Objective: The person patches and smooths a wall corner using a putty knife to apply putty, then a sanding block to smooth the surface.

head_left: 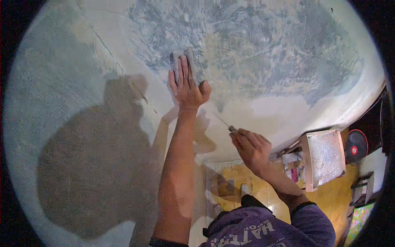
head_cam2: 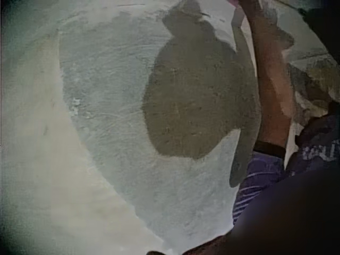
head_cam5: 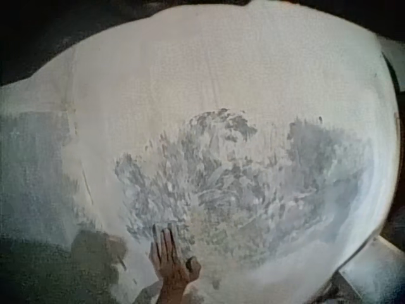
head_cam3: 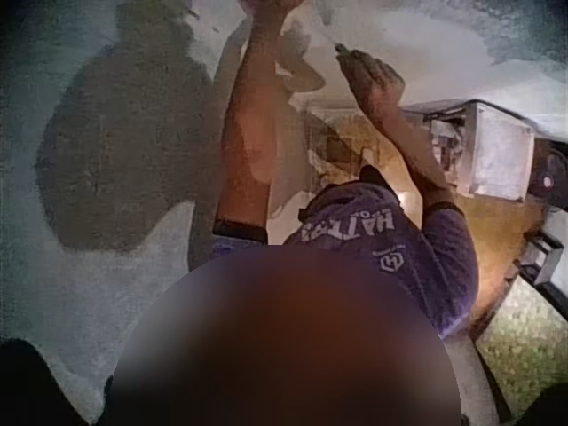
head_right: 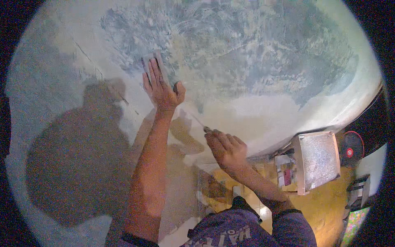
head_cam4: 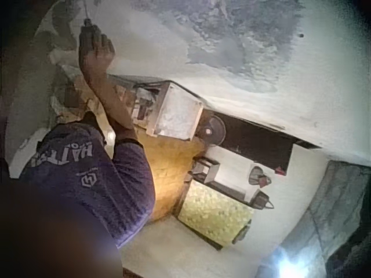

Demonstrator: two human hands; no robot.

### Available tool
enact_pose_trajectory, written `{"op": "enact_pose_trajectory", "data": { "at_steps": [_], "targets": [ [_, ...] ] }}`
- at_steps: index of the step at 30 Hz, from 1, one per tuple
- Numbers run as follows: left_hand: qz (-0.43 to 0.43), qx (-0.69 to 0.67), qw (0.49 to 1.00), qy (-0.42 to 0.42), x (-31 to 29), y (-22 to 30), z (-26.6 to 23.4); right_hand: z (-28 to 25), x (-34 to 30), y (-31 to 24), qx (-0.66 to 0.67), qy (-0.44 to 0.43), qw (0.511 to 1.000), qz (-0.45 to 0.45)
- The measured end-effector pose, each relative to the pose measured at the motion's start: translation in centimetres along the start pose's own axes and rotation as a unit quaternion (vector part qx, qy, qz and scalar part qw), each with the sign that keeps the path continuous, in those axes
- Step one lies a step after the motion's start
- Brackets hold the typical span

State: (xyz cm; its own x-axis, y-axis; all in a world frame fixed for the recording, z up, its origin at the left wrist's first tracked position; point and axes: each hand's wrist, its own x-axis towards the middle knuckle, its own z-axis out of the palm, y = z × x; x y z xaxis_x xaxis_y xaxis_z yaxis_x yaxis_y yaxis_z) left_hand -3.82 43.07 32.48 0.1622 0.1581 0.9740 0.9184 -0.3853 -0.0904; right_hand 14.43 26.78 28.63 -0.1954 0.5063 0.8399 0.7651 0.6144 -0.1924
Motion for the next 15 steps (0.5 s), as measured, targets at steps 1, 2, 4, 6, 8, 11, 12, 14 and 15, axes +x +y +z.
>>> {"op": "enact_pose_trajectory", "data": {
  "at_steps": [1,2,4,6,8,11,12,14,15],
  "targets": [
    [-0.005,0.007,1.000,-0.007,0.0,0.6,0.0,-0.2,-0.1,0.5,-0.034,-0.027,0.999,0.021],
    [-0.005,0.003,1.000,-0.006,0.2,0.8,0.0,-0.2,0.0,1.1,-0.068,-0.054,0.995,0.043],
    [-0.006,-0.001,1.000,-0.001,0.7,0.7,-0.1,0.0,0.3,1.8,-0.070,-0.035,0.996,0.032],
    [-0.010,0.000,1.000,-0.006,0.8,0.8,-0.2,-0.3,-0.3,1.2,-0.018,-0.059,0.997,0.035],
    [-0.006,-0.004,1.000,-0.007,0.7,0.3,-0.2,-1.2,-0.6,0.9,-0.029,-0.026,0.998,0.043],
    [-0.003,0.008,0.998,-0.060,0.5,1.2,0.1,1.0,-0.4,2.9,-0.034,-0.026,0.998,0.048],
    [0.000,0.004,0.999,-0.042,0.5,0.9,-0.3,2.1,-0.4,2.7,-0.010,-0.059,0.997,0.043],
    [0.009,0.001,1.000,-0.019,0.6,0.4,-0.3,1.8,-0.6,0.8,-0.013,-0.047,0.999,0.024],
    [0.007,0.009,1.000,-0.026,0.5,0.4,-0.3,1.4,-0.5,0.0,-0.019,-0.038,0.999,0.003]
  ]
}}
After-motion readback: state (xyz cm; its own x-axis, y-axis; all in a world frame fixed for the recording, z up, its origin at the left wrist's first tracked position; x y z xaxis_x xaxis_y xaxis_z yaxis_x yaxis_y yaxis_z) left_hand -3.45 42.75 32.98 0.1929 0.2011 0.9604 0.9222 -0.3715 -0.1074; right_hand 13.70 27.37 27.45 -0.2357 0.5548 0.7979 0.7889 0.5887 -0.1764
